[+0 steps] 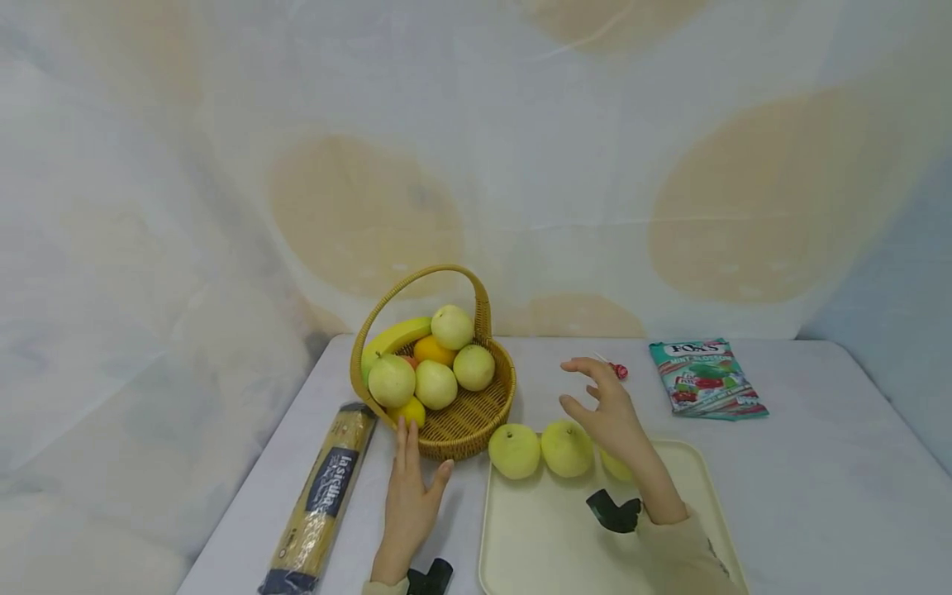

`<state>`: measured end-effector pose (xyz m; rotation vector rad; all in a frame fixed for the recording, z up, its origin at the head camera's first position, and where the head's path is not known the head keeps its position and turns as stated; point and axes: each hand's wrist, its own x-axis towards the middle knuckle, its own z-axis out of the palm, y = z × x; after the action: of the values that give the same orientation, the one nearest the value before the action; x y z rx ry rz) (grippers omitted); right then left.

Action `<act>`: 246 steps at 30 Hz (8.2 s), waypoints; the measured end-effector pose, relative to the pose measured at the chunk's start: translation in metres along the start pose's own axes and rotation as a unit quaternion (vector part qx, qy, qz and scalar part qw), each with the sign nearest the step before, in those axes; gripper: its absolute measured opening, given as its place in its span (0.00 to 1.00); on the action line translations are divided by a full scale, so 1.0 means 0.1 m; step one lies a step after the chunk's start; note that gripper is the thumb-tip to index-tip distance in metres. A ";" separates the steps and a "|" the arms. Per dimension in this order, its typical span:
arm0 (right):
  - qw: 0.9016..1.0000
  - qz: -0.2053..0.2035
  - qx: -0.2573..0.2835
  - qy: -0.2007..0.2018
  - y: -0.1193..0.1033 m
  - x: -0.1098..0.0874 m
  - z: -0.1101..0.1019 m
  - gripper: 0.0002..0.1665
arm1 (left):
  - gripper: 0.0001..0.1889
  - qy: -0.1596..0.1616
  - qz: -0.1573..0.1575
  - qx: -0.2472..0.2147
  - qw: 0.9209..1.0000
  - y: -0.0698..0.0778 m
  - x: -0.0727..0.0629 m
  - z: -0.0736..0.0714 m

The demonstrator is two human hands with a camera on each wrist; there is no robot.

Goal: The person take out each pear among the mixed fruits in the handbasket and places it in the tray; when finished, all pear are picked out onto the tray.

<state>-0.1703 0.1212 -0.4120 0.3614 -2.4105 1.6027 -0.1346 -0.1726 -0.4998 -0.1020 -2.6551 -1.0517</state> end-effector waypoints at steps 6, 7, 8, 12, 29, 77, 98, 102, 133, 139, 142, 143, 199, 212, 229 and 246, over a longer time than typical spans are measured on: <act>0.999 0.000 0.025 -0.032 -0.12 0.14 0.20 0.26 | 0.43 0.001 0.000 0.002 1.000 0.01 0.00 0.00; 0.999 0.001 0.027 -0.039 -0.14 0.17 0.24 0.27 | 0.43 0.001 0.000 0.002 1.000 0.01 0.00 0.00; 0.998 0.004 0.029 -0.049 -0.16 0.20 0.28 0.28 | 0.43 0.002 0.000 0.002 1.000 0.01 0.00 0.00; 0.996 0.009 0.033 -0.078 -0.24 0.29 0.44 0.34 | 0.43 0.002 0.000 0.001 1.000 0.00 -0.01 0.01; 0.981 0.016 0.081 -0.174 -0.43 0.68 0.87 0.37 | 0.42 0.014 0.005 0.005 1.000 -0.01 -0.01 0.01; 0.948 0.106 0.105 -0.281 -0.51 1.24 1.72 0.36 | 0.42 0.021 0.019 -0.005 1.000 0.00 0.00 0.03; 0.969 0.028 0.018 -0.243 -0.47 1.18 2.10 0.42 | 0.43 0.017 0.011 0.006 1.000 0.01 0.00 0.06; 0.974 0.020 0.008 -0.227 -0.45 1.16 2.16 0.44 | 0.44 0.018 0.009 0.014 1.000 -0.01 0.00 0.05; 0.987 0.059 0.105 -0.111 -0.37 1.08 1.24 0.43 | 0.42 0.020 0.012 0.013 1.000 0.02 -0.01 0.02; 0.988 0.038 0.103 -0.107 -0.38 1.06 0.97 0.43 | 0.42 0.017 0.009 0.013 1.000 0.02 -0.01 0.02; 0.989 0.034 0.096 -0.108 -0.38 1.04 0.84 0.43 | 0.42 0.010 0.004 0.011 1.000 0.02 -0.01 0.02; 0.989 0.033 0.095 -0.109 -0.38 1.03 0.80 0.43 | 0.42 0.008 0.003 0.012 1.000 0.02 -0.01 0.02; 0.996 0.083 -0.006 0.008 0.41 -0.15 -0.99 0.47 | 0.44 0.000 -0.004 0.004 1.000 0.03 -0.01 -0.02; 0.993 0.115 -0.028 0.010 0.63 -0.43 -1.15 0.48 | 0.44 0.004 0.001 0.007 1.000 0.00 0.00 0.01; 0.985 0.153 -0.057 -0.062 0.80 -0.73 -1.24 0.48 | 0.43 0.015 0.016 0.003 1.000 0.03 -0.01 0.03; 0.990 0.087 -0.052 -0.096 0.92 -0.77 -1.23 0.35 | 0.44 -0.001 -0.004 0.006 1.000 0.03 -0.02 -0.01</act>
<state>-0.1216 0.2754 -0.4696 0.3056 -2.7259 1.5675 -0.1325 -0.1710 -0.4980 -0.0889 -2.6648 -1.0397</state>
